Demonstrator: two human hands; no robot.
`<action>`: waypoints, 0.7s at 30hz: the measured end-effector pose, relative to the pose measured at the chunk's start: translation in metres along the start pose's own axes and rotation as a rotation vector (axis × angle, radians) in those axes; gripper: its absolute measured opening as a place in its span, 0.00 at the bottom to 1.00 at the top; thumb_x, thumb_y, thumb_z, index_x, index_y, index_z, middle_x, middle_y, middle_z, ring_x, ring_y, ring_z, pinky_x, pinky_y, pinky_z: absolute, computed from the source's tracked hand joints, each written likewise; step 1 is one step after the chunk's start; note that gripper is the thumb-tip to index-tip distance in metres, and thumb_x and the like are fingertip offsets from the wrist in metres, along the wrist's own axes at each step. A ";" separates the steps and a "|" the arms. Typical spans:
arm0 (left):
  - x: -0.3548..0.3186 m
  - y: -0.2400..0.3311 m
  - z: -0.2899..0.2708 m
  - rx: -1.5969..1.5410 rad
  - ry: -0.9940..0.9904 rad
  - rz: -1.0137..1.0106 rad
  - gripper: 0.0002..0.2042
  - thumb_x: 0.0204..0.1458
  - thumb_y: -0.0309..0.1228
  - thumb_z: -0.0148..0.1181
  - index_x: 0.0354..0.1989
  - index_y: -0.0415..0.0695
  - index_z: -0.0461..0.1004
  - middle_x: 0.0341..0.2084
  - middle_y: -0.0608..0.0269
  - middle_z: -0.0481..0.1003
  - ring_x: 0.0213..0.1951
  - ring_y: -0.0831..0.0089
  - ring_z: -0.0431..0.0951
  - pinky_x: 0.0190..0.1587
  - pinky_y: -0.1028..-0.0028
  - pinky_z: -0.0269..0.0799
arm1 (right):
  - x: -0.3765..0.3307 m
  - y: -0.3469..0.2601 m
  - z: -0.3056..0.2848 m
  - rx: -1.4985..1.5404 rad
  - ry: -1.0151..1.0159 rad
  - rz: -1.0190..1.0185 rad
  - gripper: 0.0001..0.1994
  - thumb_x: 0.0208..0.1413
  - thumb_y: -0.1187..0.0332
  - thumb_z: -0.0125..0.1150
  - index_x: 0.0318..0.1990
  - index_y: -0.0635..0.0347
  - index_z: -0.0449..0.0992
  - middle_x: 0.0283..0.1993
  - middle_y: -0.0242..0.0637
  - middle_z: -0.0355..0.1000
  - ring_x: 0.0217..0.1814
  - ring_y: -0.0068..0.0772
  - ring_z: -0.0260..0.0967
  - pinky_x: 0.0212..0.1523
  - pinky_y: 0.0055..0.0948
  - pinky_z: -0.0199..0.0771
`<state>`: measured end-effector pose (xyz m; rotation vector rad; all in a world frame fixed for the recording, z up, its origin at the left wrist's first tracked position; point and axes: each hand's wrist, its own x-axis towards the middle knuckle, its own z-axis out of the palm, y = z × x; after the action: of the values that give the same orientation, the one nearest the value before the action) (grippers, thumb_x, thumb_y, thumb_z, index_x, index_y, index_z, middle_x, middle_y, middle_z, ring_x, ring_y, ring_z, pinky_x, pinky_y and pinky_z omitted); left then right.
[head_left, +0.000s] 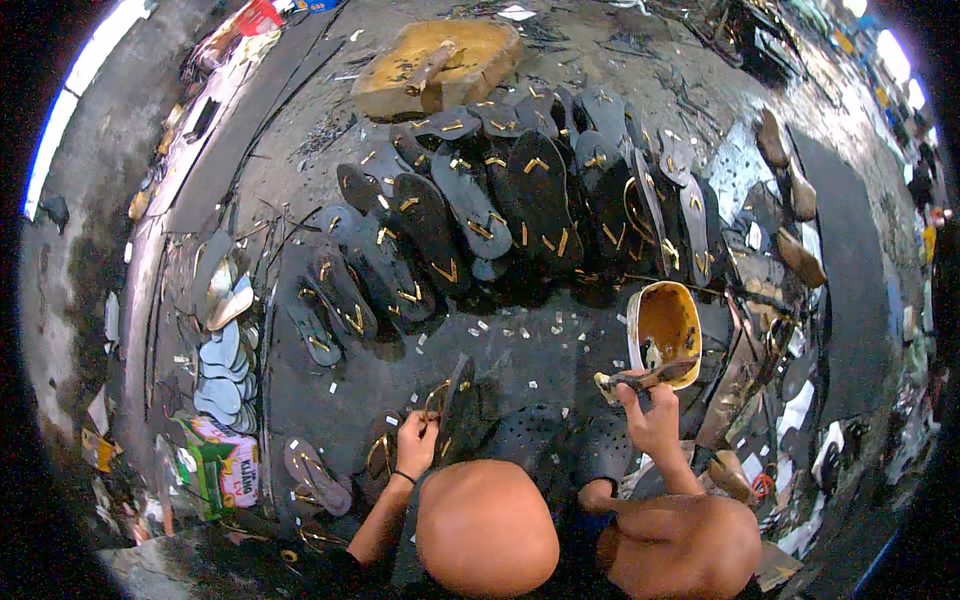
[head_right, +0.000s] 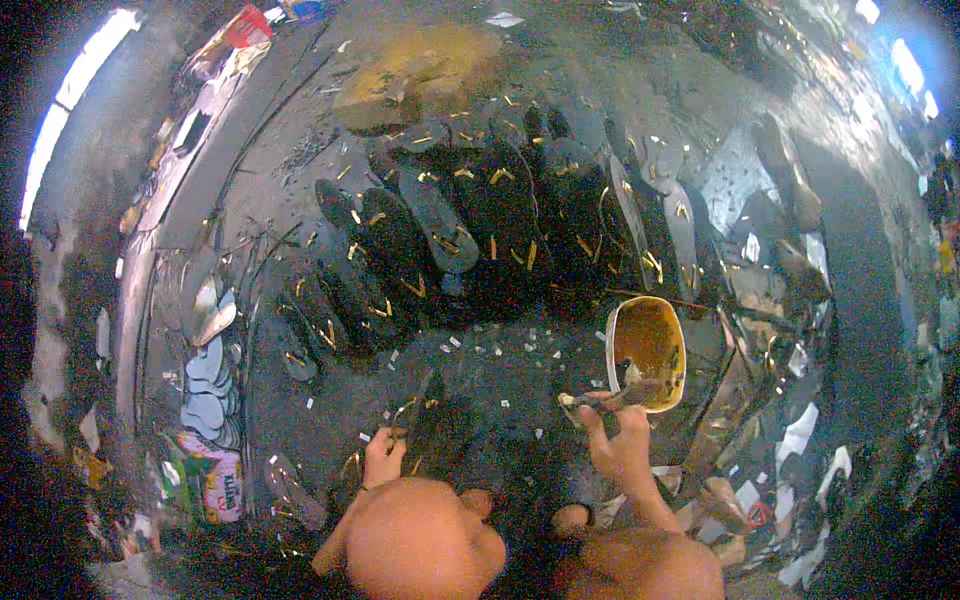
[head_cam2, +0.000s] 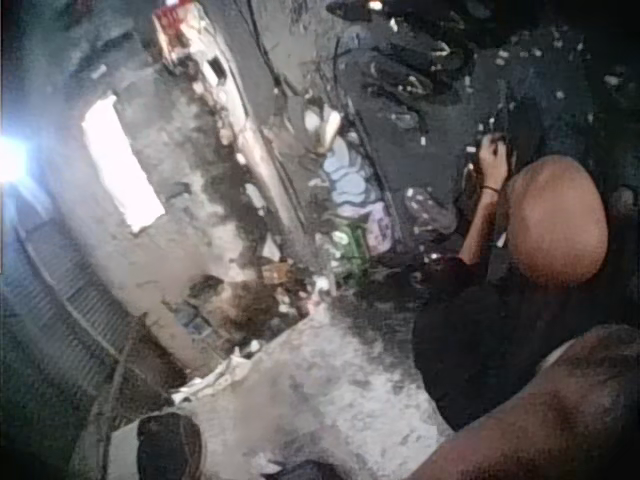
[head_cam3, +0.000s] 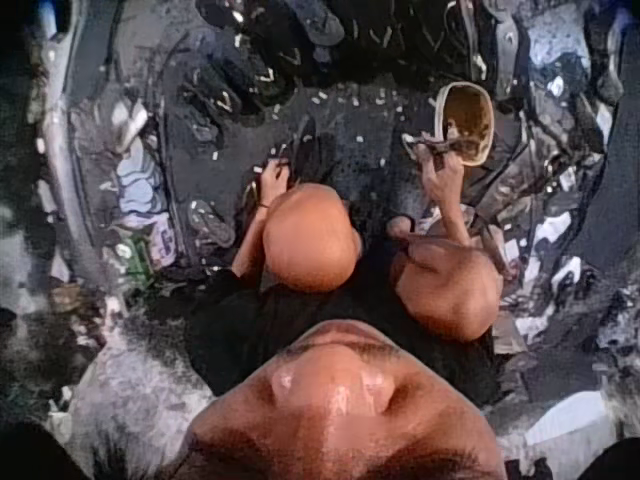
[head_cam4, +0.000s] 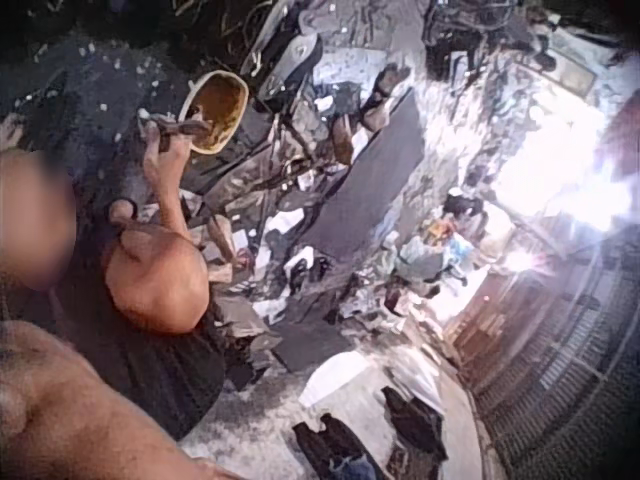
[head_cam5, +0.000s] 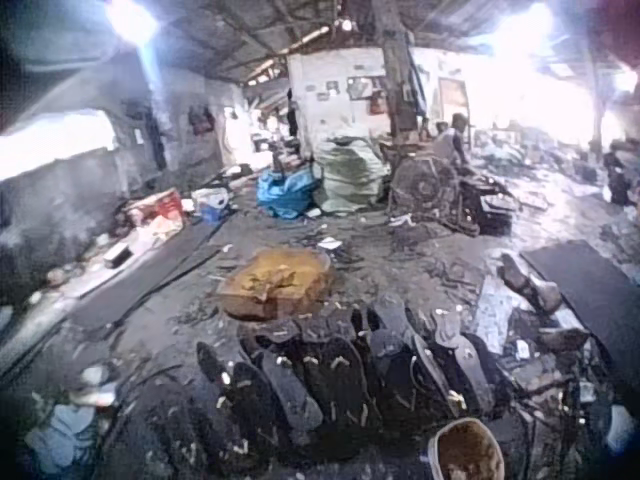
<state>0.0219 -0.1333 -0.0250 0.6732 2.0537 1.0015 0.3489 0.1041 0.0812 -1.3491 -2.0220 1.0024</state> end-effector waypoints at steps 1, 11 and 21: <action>-0.004 0.010 0.006 -0.075 -0.026 -0.024 0.12 0.64 0.30 0.55 0.49 0.33 0.72 0.39 0.61 0.79 0.43 0.75 0.78 0.49 0.73 0.73 | -0.003 0.004 -0.005 0.009 0.040 0.116 0.09 0.58 0.64 0.66 0.42 0.57 0.81 0.40 0.43 0.80 0.43 0.47 0.75 0.50 0.41 0.70; 0.206 0.236 0.032 -1.132 -0.173 0.090 0.15 0.65 0.30 0.53 0.58 0.38 0.70 0.47 0.61 0.78 0.48 0.69 0.76 0.54 0.70 0.72 | 0.000 0.007 -0.039 -0.286 0.192 0.111 0.14 0.59 0.57 0.64 0.45 0.57 0.79 0.41 0.44 0.79 0.42 0.51 0.75 0.48 0.44 0.71; 0.006 0.061 -0.050 0.872 0.062 0.268 0.53 0.40 0.50 0.75 0.72 0.43 0.49 0.68 0.37 0.56 0.68 0.39 0.57 0.69 0.48 0.54 | -0.007 0.073 -0.072 -0.340 0.373 0.193 0.20 0.66 0.53 0.54 0.55 0.58 0.77 0.47 0.50 0.76 0.50 0.49 0.73 0.51 0.44 0.70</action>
<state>-0.0135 -0.1169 0.0444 1.3903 2.4743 0.1991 0.4450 0.1366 0.0659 -1.7843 -1.8534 0.4413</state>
